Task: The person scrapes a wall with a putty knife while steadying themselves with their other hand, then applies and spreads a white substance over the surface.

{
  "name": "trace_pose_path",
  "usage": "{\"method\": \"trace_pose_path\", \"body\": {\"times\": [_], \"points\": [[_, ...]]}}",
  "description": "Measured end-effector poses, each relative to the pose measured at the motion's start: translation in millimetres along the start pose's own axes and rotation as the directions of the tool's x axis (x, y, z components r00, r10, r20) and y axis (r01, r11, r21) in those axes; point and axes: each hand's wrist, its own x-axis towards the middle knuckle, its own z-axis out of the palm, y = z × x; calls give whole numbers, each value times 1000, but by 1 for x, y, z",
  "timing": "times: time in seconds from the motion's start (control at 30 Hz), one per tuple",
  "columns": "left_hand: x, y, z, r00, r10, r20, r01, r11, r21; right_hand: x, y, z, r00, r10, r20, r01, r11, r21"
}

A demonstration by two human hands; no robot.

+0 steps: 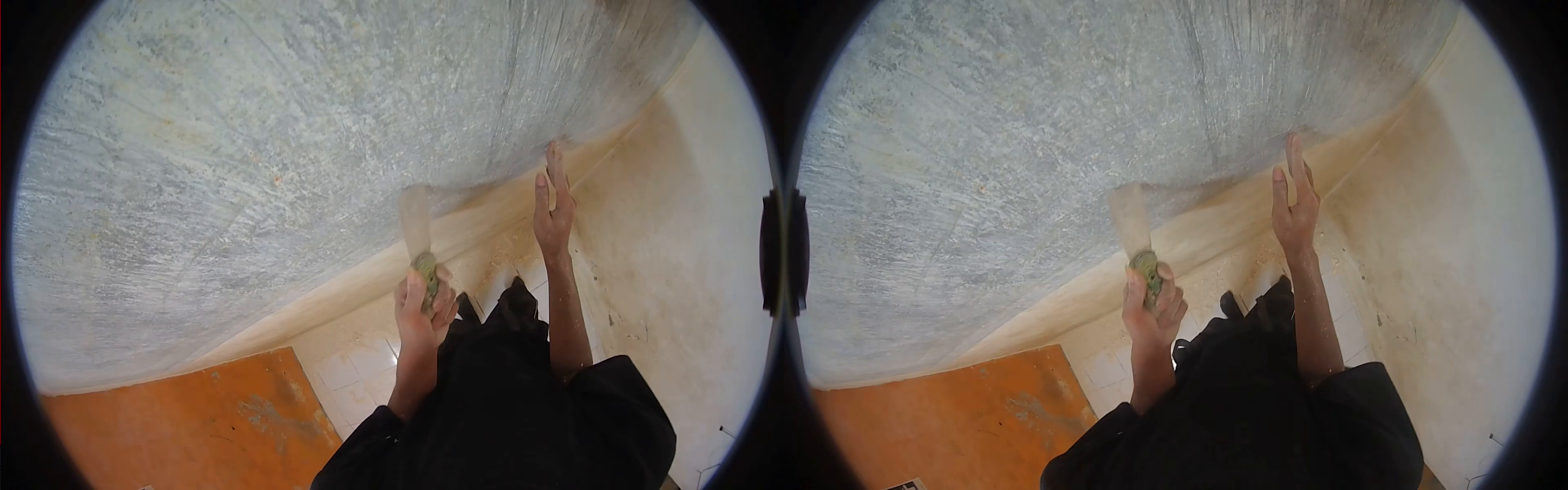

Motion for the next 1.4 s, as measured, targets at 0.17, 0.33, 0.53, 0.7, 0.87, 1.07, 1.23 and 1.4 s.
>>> {"method": "trace_pose_path", "body": {"times": [0.17, 0.33, 0.53, 0.7, 0.87, 1.07, 1.23, 1.4], "points": [[-4, -3, 0, 999, -14, -46, 10, 996, -91, -4, 1, -5, 998, 19, 57, -20, 1000, 21], [1, -8, 9, 996, 2, -88, -6, 999, -42, -3, 1, -8, 996, 28, 85, -29, 999, 17], [0, -13, 1, 996, 35, -84, -39, 998, -46, 0, 3, -16, 990, 14, 142, -15, 1000, 5], [-3, -11, -2, 997, 10, -76, -17, 996, -92, -6, 4, -15, 987, 4, 162, -8, 1000, 25], [2, -11, 5, 999, 33, -41, -39, 987, -155, -1, 4, -17, 984, 9, 178, -11, 1000, 14], [4, -12, 1, 995, 48, -87, -57, 994, -96, -3, 0, -18, 982, -12, 190, 4, 999, 42], [2, -19, 0, 995, 59, -77, -66, 993, -96, -8, 4, -20, 979, -14, 203, 13, 1000, 7], [6, -10, -2, 999, -7, -38, 5, 997, -74, -10, 1, -16, 978, 0, 210, -2, 1000, 9]]}}
